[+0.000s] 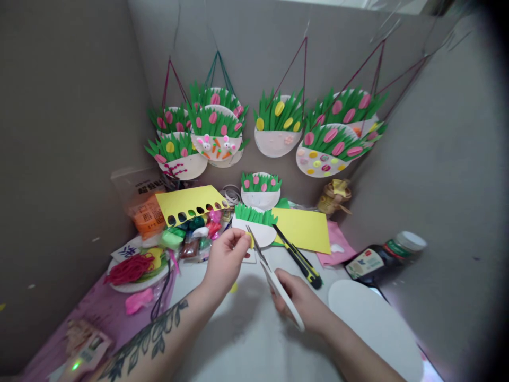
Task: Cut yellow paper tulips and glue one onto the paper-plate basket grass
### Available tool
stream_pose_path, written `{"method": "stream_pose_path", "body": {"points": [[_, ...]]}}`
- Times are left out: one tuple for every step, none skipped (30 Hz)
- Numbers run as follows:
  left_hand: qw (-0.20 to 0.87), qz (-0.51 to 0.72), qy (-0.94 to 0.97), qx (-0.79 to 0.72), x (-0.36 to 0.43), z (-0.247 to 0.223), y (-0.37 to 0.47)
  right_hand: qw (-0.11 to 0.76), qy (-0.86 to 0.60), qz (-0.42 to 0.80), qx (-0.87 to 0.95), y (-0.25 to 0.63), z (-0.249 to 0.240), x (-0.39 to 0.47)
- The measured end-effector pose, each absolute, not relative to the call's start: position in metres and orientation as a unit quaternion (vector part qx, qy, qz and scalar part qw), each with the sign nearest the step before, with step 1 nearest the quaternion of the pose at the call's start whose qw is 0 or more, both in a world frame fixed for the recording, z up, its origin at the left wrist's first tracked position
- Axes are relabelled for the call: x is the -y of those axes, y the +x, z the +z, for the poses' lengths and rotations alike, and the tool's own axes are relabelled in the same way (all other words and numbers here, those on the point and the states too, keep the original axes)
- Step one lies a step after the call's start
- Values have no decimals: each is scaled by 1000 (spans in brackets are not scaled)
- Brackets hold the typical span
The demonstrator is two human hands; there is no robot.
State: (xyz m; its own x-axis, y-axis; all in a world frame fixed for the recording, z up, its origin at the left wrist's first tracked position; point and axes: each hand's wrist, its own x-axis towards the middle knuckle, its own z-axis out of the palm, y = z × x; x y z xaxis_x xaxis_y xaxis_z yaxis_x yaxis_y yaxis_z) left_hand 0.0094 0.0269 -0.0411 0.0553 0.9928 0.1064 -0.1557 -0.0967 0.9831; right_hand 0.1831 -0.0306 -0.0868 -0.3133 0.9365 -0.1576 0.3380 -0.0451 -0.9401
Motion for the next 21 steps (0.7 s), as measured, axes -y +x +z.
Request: {"method": "stream_pose_path", "body": {"points": [[526, 544, 502, -419, -27, -41, 9, 292, -509, 511, 628, 184, -87, 30], [526, 543, 503, -419, -28, -41, 9, 292, -510, 509, 629, 184, -87, 30], [526, 541, 505, -419, -28, -41, 8, 292, -510, 507, 630, 185, -87, 30], [526, 539, 507, -419, -28, -41, 8, 290, -510, 507, 632, 186, -87, 30], [526, 535, 511, -419, -29, -41, 7, 286, -510, 507, 633, 187, -87, 30], [524, 532, 517, -419, -30, -41, 6, 282, -510, 508, 635, 189, -86, 29], [521, 528, 524, -418, -30, -40, 5, 279, -510, 508, 636, 190, -86, 29], [517, 524, 533, -417, -31, -40, 4, 278, -510, 508, 636, 191, -86, 28], [512, 520, 542, -416, -31, -40, 3, 279, -511, 506, 636, 192, -85, 28], [506, 517, 551, -416, -32, -39, 2, 278, -513, 504, 637, 193, -85, 28], [501, 514, 559, -415, -32, -38, 1, 278, -514, 503, 637, 194, -85, 27], [496, 510, 567, -416, -33, -38, 0, 278, -514, 502, 638, 195, -85, 27], [492, 506, 573, -417, -33, -37, -1, 278, -514, 501, 639, 195, -84, 27], [490, 500, 579, -417, -33, -36, -2, 278, -513, 501, 639, 195, -84, 27], [489, 496, 584, -418, -33, -35, -3, 278, -512, 502, 639, 196, -83, 27], [488, 493, 587, -417, -33, -34, -4, 277, -511, 505, 639, 196, -82, 27], [489, 491, 589, -416, -33, -34, -5, 275, -511, 506, 638, 196, -80, 27], [489, 489, 591, -415, -34, -33, -5, 271, -511, 507, 639, 196, -79, 27], [489, 488, 593, -413, -34, -32, -6, 267, -512, 508, 639, 197, -78, 27], [489, 485, 596, -412, -34, -31, -7, 264, -514, 506, 640, 197, -77, 27], [489, 481, 600, -411, -34, -31, -7, 260, -516, 505, 641, 198, -76, 27]]}}
